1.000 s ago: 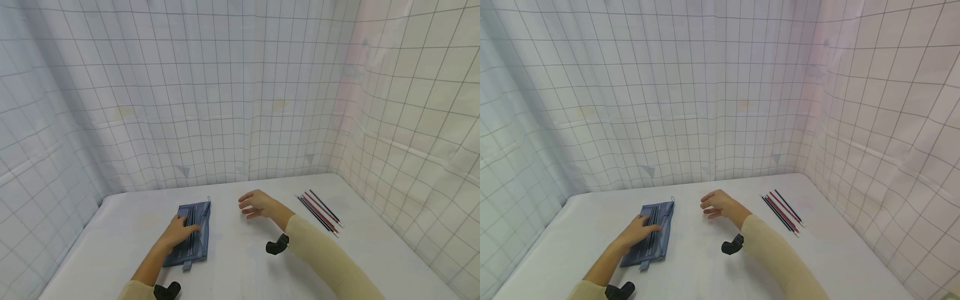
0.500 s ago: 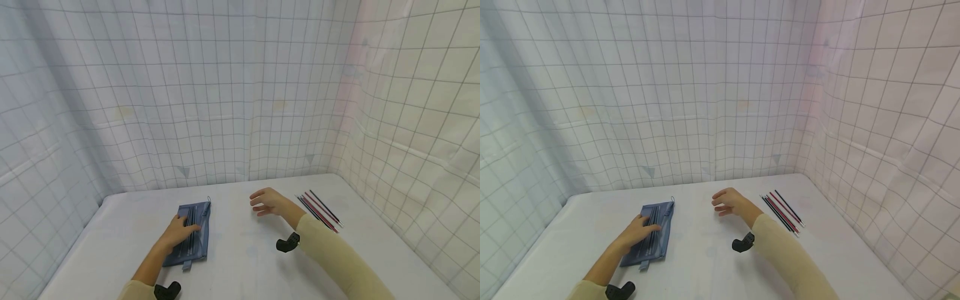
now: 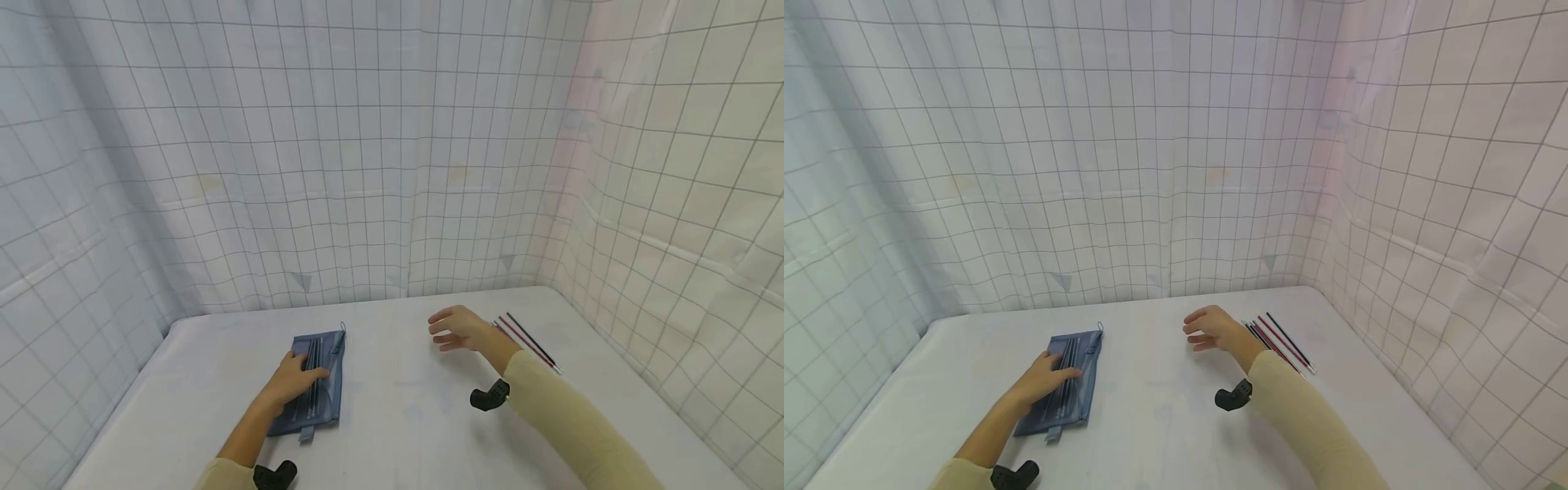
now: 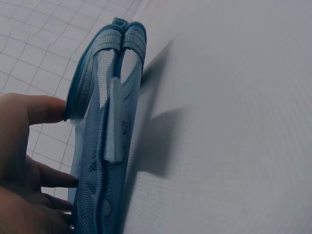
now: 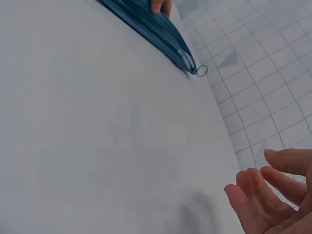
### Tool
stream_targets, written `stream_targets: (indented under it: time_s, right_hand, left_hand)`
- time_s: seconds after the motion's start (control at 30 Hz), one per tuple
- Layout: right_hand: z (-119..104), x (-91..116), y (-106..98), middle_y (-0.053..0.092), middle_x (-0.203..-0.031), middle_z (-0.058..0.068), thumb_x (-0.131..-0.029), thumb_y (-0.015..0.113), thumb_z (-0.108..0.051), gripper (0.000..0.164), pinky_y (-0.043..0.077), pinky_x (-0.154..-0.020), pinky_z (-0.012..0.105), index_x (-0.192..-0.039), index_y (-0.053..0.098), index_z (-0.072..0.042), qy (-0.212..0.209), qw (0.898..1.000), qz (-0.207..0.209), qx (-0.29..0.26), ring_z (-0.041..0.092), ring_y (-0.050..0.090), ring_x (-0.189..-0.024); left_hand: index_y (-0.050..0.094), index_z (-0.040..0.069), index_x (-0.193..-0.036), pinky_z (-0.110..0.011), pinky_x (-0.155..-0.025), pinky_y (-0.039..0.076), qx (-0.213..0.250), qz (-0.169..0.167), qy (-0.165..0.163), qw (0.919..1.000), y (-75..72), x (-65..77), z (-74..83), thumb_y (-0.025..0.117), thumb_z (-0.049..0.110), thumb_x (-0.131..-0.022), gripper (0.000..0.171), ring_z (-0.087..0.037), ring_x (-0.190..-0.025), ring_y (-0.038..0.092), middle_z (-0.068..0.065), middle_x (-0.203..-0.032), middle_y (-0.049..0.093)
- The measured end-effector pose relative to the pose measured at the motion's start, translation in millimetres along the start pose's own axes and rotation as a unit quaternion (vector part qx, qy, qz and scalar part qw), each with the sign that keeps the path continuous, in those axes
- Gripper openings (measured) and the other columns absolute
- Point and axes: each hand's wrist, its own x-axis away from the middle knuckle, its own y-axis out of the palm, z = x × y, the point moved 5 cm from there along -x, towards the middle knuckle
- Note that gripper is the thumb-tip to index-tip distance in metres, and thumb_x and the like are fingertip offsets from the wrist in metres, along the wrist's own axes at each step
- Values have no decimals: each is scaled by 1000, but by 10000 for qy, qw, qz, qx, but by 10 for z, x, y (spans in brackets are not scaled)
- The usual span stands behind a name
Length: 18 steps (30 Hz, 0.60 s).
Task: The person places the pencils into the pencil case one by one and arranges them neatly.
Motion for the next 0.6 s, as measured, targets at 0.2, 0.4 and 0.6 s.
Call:
stream_targets:
  time_s: [0.2, 0.4, 0.6]
  right_hand:
    - [27, 28, -149, 66, -123, 19, -97, 70, -3, 42, 61, -82, 41, -137, 60, 7, 97, 9998, 163, 70, 37, 67, -113]
    - [42, 67, -297, 66, -124, 20, -98, 69, -3, 42, 61, -83, 41, -138, 58, 8, 47, 9997, 192, 112, 38, 67, -113]
    - [62, 93, -478, 64, -126, 20, -99, 68, -4, 43, 61, -84, 42, -139, 57, 8, 41, 9996, 264, 97, 41, 64, -119]
  left_hand:
    - [28, -21, -150, -75, -110, 24, -14, 10, -19, 10000, 2, -14, -16, 65, 33, -99, 83, -65, -144, 11, -47, -158, 5]
    - [28, -21, -150, -75, -110, 24, -35, 25, -2, 10000, 4, -9, -8, 65, 33, -99, 83, -65, -143, 12, -47, -158, 6]
    - [29, -21, -150, -76, -109, 25, -85, 38, 0, 10000, -5, -3, 5, 65, 34, -98, 84, -66, -143, 13, -48, -157, 7]
